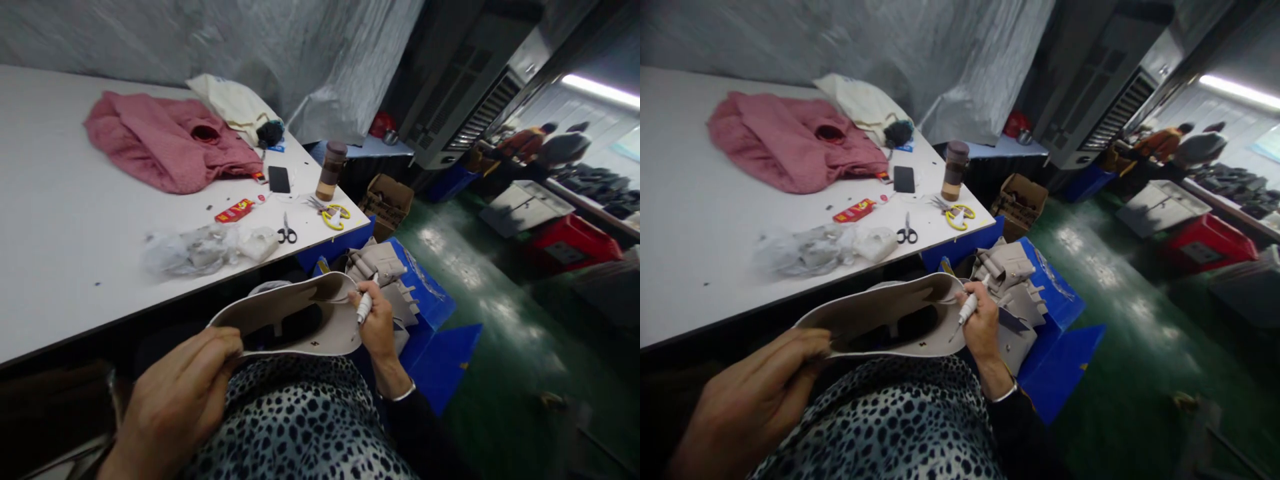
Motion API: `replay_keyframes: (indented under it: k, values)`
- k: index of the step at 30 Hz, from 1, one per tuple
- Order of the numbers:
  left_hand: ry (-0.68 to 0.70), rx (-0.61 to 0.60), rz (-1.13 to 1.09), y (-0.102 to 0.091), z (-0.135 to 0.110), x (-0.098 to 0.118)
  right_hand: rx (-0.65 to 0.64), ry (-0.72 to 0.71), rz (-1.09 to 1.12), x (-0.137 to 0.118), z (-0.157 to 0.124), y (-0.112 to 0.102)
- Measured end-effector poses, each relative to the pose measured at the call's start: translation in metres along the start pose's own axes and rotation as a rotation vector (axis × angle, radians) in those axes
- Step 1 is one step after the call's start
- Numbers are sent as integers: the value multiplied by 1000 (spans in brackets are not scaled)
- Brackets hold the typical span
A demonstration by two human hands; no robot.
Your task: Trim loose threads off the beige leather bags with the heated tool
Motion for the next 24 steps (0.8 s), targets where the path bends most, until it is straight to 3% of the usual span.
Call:
replay_keyframes:
  k: [3, 8, 15, 20, 24]
  values:
    - [22, -20, -12, 0, 16, 12, 59, 9, -8, 4, 3, -16]
    - [-34, -10, -117, 8, 21, 12, 146, 16, -32, 10, 8, -38]
    - [-49, 27, -201, 16, 22, 13, 236, -81, -54, -8, 6, -58]
    - [-160, 64, -214, 20, 14, 5, 282, -114, -81, -14, 4, -66]
    - [-144, 98, -201, 19, 13, 7, 266, -105, -57, -10, 5, -62]
Point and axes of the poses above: each hand's wrist, its own z-axis towards the middle knuckle, its own y-axis out of the palm, x = y × z, the point moved 8 cm from there along z, towards the middle knuckle, and after that the axes turned 12 degrees about y, right-handed, at the moved point
